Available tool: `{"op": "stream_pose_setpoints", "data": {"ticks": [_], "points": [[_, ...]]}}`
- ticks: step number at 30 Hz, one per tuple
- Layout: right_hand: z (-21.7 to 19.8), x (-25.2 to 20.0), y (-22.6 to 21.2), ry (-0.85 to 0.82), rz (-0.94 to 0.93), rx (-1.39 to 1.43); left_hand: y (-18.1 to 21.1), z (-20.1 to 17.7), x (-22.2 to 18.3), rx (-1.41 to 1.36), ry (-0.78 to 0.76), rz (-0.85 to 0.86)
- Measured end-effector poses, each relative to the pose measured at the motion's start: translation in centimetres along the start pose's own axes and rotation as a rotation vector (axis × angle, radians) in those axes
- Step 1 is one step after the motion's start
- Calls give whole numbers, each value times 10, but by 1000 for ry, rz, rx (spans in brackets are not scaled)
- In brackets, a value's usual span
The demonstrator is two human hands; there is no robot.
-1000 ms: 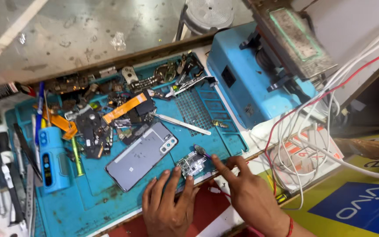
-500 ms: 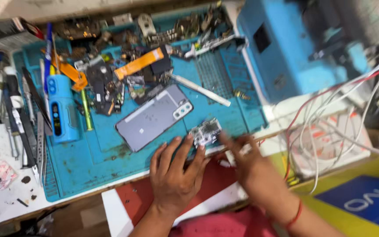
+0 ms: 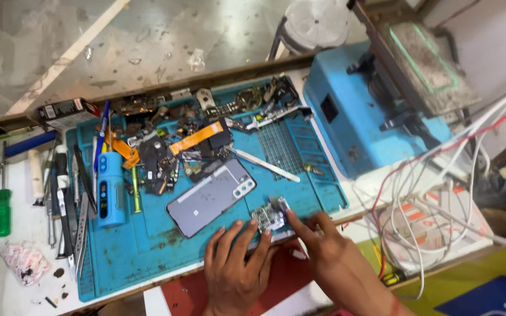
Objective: The person uses a small brush to clean the surface of a mobile phone motherboard, then uses a thin tool to apply material to and scrape the board, while multiple phone components and tools are scattered on a blue repair mat.
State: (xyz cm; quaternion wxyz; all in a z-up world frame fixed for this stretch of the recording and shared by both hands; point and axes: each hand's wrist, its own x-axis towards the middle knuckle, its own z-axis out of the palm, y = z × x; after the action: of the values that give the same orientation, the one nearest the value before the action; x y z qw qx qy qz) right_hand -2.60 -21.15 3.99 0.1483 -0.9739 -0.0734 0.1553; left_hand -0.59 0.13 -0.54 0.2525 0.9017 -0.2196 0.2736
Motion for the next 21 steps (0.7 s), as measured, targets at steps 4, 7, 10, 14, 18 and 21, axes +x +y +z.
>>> {"op": "stream_pose_setpoints", "data": {"ticks": [4, 7, 10, 14, 18, 21], "points": [[15, -7, -2, 106, -62, 63, 1, 2, 8, 9, 40, 33], [12, 1, 8, 101, 59, 110, -2, 9, 3, 3, 20, 11], [19, -7, -4, 143, -80, 194, -7, 14, 0, 25, 42, 58], [14, 4, 9, 142, 37, 107, -3, 14, -2, 10, -24, -10], [12, 5, 8, 8, -66, -23, -2, 10, -2, 1, -30, -8], [2, 9, 6, 149, -134, 76, -3, 10, 2, -8, 3, 8]]}}
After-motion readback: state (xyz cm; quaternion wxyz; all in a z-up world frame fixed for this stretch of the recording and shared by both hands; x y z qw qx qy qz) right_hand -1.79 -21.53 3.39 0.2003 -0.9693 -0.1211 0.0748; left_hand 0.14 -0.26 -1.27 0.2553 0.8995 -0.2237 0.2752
